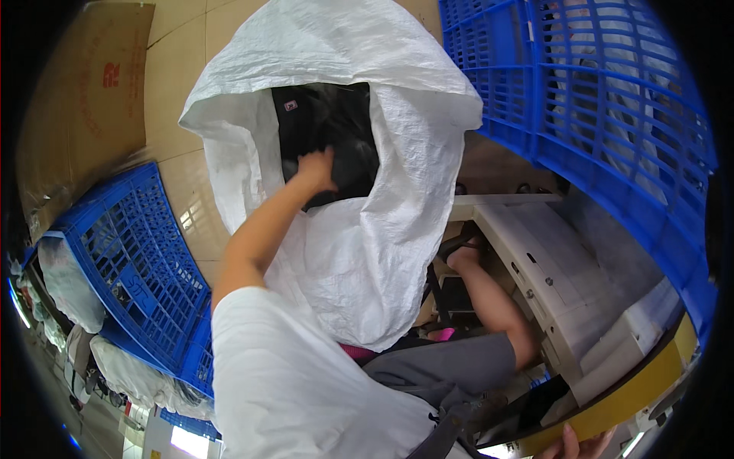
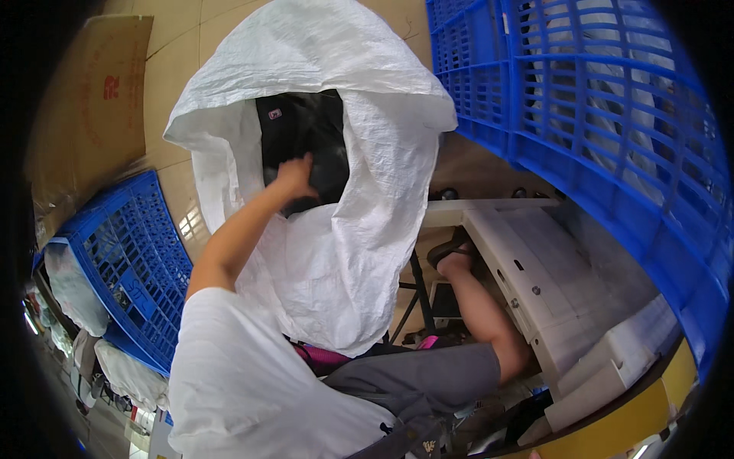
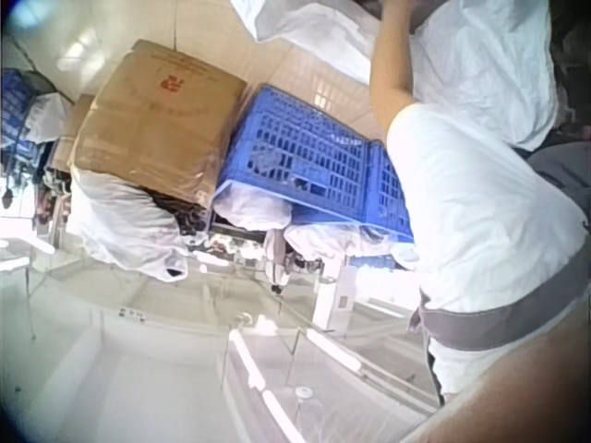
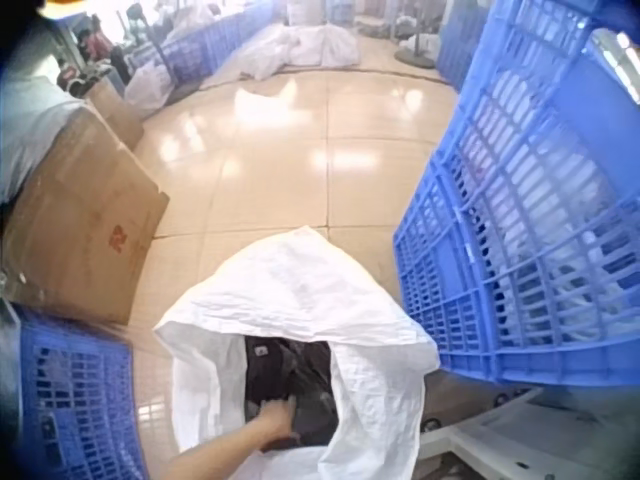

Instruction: Sewing a shoe component and then unbagging and inspecting a large stack of black shoe uppers.

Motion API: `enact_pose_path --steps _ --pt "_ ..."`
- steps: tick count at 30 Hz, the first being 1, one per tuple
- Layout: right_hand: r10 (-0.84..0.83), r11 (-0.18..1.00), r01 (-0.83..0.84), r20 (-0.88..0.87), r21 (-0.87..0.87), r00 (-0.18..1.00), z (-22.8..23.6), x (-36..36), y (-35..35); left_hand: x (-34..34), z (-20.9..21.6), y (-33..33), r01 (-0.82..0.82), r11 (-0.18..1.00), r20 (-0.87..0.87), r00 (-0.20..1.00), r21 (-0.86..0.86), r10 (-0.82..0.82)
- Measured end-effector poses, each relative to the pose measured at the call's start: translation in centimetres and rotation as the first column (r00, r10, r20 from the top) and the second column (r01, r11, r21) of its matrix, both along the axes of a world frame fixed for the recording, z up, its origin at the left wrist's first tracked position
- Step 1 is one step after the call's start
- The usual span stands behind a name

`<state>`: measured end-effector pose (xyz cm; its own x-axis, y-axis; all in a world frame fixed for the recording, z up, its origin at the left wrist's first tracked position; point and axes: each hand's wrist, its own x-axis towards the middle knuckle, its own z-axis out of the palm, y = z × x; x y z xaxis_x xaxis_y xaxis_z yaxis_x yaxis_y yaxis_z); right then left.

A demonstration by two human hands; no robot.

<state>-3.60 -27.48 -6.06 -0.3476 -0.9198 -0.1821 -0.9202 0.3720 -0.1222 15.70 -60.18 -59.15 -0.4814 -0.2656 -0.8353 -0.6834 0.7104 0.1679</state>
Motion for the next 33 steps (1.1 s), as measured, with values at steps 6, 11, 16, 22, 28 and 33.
enact_pose_path --steps 6,11,16,22,28,33 --pt "0.047 0.999 -0.046 -0.080 0.025 0.996 -0.2 -0.2 -1.0 5.6 4.5 7.7 -0.270 0.962 -0.480 0.848 -0.032 0.223" --pt "-0.011 0.999 0.012 -0.033 0.036 0.999 0.5 0.2 0.3 3.3 3.7 5.5 -0.322 0.931 -0.277 0.923 -0.172 0.268" --pt "-0.003 1.000 0.004 -0.039 0.017 0.999 0.1 0.1 -0.2 1.5 2.4 3.6 -0.261 0.962 -0.041 0.965 -0.076 0.259" --pt "0.007 0.997 -0.006 -0.012 0.083 1.000 0.6 -0.1 -0.4 2.1 2.0 2.0 -0.216 0.974 -0.189 0.961 -0.066 0.201" --pt "-0.049 0.995 0.061 -0.154 0.075 0.987 0.0 0.5 2.2 1.3 8.4 3.8 -0.339 0.934 -0.382 0.882 -0.110 0.275" --pt "-0.139 0.966 0.129 -0.027 -0.226 0.990 -3.0 -0.5 2.0 2.7 15.6 1.3 -0.525 0.838 -0.491 0.774 -0.147 0.399"
